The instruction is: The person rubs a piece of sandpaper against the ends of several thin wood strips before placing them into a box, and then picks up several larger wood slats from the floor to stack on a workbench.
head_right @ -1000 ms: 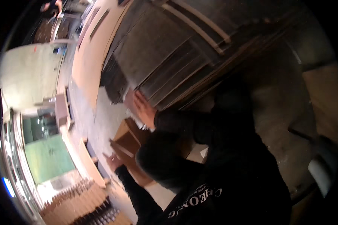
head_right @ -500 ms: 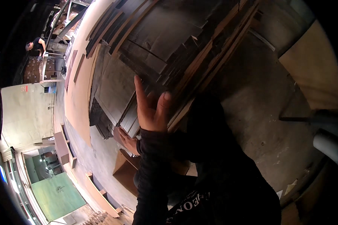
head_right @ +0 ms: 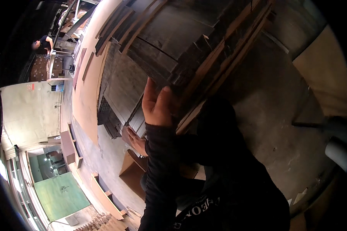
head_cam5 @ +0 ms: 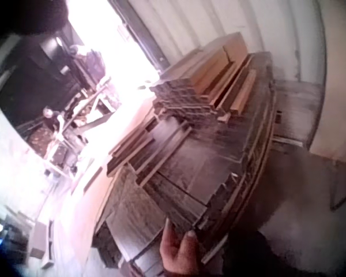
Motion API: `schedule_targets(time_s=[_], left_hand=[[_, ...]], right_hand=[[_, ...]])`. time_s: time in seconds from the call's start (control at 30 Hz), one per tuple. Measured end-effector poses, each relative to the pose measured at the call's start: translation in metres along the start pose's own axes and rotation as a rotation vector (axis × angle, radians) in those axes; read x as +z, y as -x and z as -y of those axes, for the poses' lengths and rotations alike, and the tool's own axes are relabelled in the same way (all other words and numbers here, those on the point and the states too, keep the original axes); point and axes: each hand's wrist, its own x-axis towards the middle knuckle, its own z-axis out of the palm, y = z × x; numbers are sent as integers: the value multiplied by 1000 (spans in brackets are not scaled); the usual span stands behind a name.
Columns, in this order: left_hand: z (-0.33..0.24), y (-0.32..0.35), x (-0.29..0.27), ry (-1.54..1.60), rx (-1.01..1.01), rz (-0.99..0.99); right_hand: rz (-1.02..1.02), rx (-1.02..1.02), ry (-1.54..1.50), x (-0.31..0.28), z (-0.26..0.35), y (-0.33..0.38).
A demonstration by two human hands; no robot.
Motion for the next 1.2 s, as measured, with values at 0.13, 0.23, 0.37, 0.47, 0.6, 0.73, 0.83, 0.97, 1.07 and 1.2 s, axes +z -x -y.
schedule_targets(time_s=[0.13,0.23,0.37,0.47,0.6,0.73,0.83,0.97,1.07,1.2], left_hand=[[3,-7,-13,136,-74,-45],[11,-8,-34,419,-148,20],[1,-8,-24,237,-89,-66],[-4,17,-47,-291,399,-130],[12,87,-119,-529,357,-327],[44,142,-190,-456,15,-602],[69,148,-218,-1212,40,-664],[76,131,-219,-1429,35,-590],[69,119,-212,-1532,26,-478],[65,109,-210,-1701,-90,-386]], right_hand=[[12,10,-7,2,-6,4],[25,-5,-13,1,-1,1],[28,-25,-37,0,8,1],[40,-18,-58,-3,8,3],[48,-3,-132,5,2,8],[224,-36,-29,-13,8,-1],[158,-40,2,-14,9,1],[130,-29,-87,-16,6,2],[-16,-1,-208,-7,6,3],[-13,-2,-202,-10,3,7]])
